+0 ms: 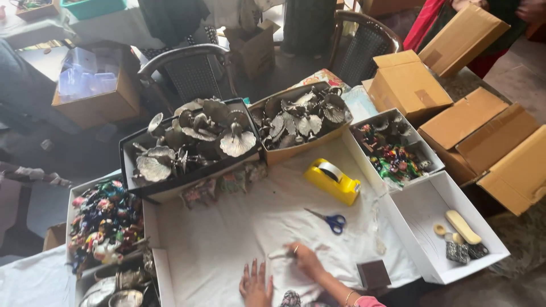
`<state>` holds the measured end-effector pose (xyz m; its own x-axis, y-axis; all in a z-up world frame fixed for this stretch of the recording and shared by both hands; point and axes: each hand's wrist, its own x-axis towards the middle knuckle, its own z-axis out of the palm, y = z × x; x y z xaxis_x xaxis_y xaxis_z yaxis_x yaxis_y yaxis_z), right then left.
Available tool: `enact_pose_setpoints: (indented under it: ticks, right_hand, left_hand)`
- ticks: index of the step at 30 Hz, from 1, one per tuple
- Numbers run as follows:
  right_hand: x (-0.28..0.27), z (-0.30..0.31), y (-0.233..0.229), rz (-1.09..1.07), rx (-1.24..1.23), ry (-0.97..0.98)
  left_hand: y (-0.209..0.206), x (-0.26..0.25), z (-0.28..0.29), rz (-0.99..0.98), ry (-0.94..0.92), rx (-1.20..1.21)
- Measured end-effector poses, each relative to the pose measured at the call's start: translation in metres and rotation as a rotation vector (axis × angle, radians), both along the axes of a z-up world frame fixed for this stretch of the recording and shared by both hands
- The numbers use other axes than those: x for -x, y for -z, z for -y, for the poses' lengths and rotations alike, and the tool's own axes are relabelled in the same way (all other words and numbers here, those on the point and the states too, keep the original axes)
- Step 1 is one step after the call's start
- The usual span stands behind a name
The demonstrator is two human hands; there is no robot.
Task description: The person wraps a small, colorful figurine in a piece of white tissue paper. They fold the paper around the object and then use a roll of yellow tape to secure the wrapping. The wrapped item is then placed into a white box.
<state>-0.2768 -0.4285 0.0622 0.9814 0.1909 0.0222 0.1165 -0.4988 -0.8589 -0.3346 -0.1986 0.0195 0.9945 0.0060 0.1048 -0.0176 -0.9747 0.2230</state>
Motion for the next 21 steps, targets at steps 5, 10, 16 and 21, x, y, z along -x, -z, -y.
enact_pose_setpoints:
  ticks: [5, 10, 16, 21]
  right_hand:
    - [0.002, 0.097, -0.017, -0.072, -0.002, 0.489]
    - [0.027, 0.241, -0.061, 0.082, 0.125, 0.849]
    - [0.022, 0.337, -0.11, 0.079, 0.423, 0.936]
    - [-0.053, 0.354, -0.141, 0.055, 0.451, 0.769]
  left_hand:
    - [-0.03, 0.013, 0.002, -0.001, 0.002, -0.023]
    - [-0.038, 0.018, 0.012, -0.028, -0.071, -0.087]
    - [-0.041, 0.018, 0.018, 0.11, -0.115, -0.014]
    - [-0.052, 0.021, 0.031, 0.056, -0.152, -0.039]
